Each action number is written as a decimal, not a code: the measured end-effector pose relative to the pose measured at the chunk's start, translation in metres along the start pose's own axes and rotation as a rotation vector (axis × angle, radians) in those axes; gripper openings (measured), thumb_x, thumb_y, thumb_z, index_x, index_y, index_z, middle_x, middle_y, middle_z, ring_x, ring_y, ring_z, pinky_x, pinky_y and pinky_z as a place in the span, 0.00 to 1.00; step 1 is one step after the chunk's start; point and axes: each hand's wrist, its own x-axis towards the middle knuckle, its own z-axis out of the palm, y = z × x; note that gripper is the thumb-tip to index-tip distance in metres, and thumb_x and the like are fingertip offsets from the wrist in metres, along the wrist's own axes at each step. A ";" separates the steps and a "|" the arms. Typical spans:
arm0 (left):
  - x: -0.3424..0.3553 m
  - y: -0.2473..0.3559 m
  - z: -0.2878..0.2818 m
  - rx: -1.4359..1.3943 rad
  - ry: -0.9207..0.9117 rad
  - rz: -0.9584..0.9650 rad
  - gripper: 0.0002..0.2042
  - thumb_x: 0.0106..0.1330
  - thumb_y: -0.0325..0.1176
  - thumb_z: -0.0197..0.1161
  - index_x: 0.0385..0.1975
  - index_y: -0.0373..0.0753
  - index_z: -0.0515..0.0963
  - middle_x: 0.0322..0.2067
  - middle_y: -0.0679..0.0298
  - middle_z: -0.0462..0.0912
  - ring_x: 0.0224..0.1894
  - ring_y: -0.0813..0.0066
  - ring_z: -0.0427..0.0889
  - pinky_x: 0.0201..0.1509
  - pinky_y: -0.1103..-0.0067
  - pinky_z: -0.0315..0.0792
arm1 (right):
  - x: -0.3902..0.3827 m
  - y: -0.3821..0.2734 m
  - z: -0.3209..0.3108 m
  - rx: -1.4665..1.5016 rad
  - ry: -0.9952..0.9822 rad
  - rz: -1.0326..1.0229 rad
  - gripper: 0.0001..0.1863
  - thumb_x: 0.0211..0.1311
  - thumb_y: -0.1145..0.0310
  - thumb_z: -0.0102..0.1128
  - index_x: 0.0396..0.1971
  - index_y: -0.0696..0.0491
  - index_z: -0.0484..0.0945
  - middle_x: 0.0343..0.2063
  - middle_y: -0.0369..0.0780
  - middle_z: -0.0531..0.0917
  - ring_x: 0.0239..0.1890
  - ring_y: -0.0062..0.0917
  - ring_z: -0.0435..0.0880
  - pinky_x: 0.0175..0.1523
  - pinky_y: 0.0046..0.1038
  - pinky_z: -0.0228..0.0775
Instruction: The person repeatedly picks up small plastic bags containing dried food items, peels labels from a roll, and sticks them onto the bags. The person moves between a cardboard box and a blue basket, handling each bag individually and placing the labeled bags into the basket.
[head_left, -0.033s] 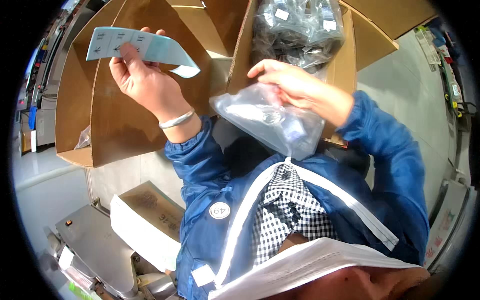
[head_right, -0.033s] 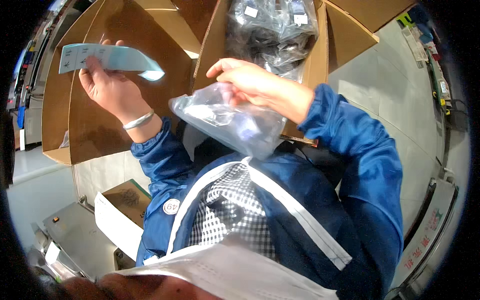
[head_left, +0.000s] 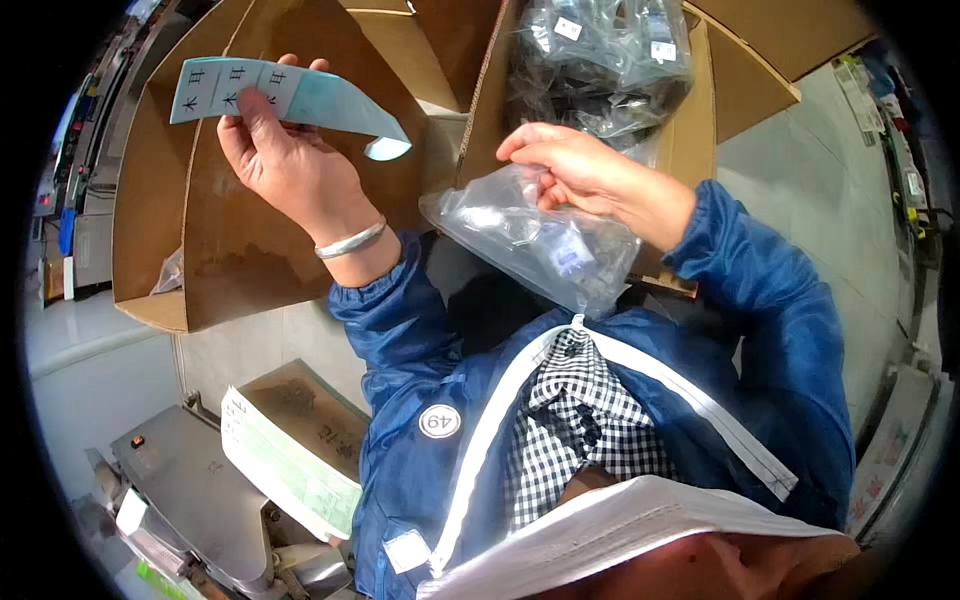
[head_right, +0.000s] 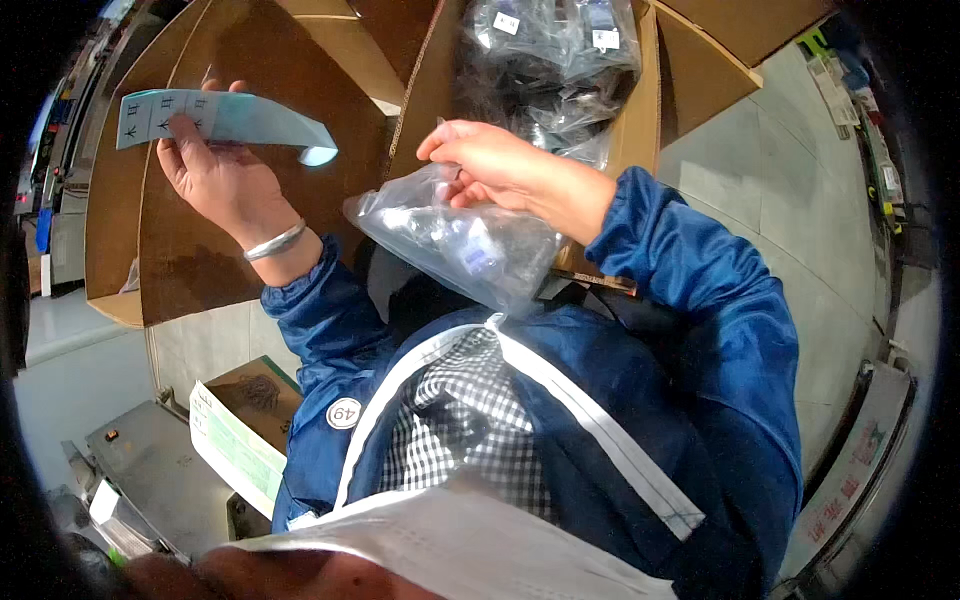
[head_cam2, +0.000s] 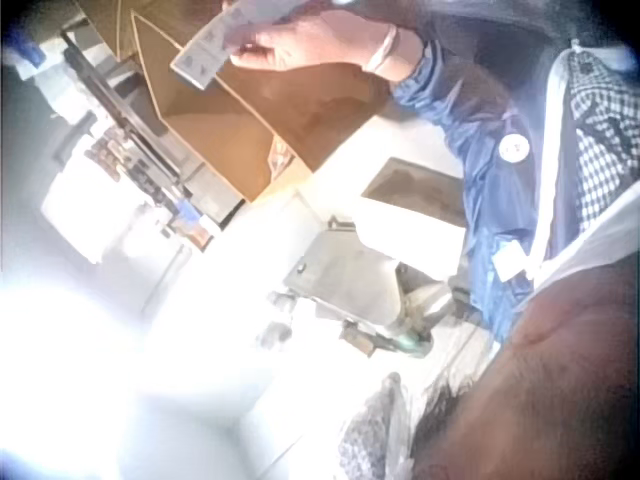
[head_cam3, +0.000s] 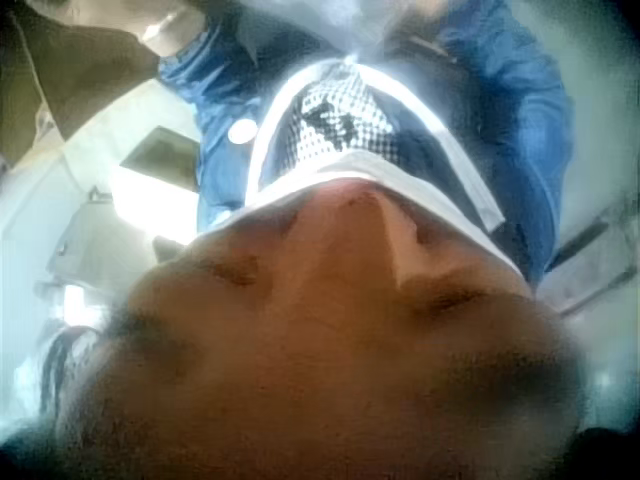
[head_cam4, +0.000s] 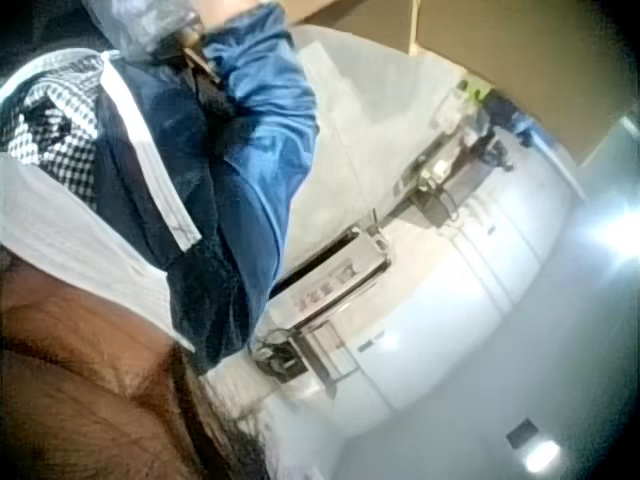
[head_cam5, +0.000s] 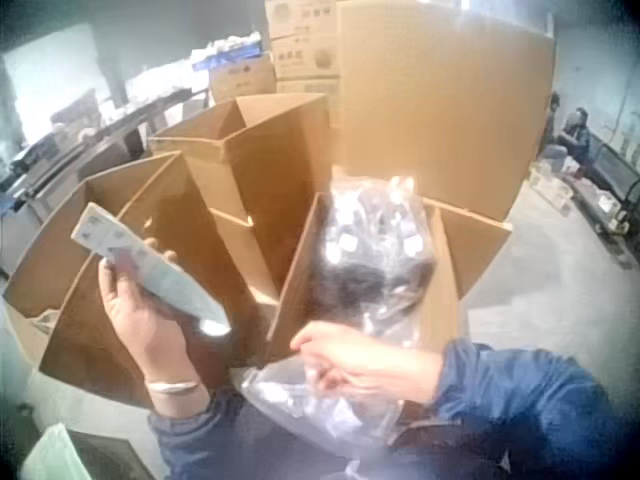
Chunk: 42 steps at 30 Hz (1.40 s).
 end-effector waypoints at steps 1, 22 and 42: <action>0.001 0.005 -0.002 -0.034 -0.024 -0.043 0.10 0.75 0.34 0.53 0.46 0.34 0.68 0.43 0.47 0.81 0.41 0.55 0.85 0.44 0.65 0.84 | 0.008 0.003 0.006 0.035 0.069 0.055 0.11 0.71 0.70 0.52 0.49 0.54 0.74 0.30 0.36 0.75 0.27 0.17 0.77 0.26 0.20 0.70; -0.098 -0.029 0.043 -0.058 -0.357 -1.002 0.09 0.73 0.34 0.57 0.44 0.36 0.76 0.40 0.63 0.82 0.40 0.79 0.81 0.45 0.80 0.77 | -0.041 -0.043 -0.038 -0.920 0.338 -1.114 0.15 0.61 0.65 0.66 0.45 0.54 0.80 0.35 0.39 0.84 0.35 0.27 0.84 0.39 0.28 0.76; -0.092 -0.020 0.047 -0.038 -0.255 -0.985 0.08 0.71 0.36 0.59 0.35 0.39 0.79 0.30 0.67 0.82 0.32 0.81 0.78 0.37 0.82 0.69 | -0.034 -0.031 -0.030 -1.112 0.429 -1.457 0.08 0.46 0.78 0.70 0.29 0.54 0.82 0.35 0.38 0.80 0.40 0.30 0.79 0.44 0.30 0.73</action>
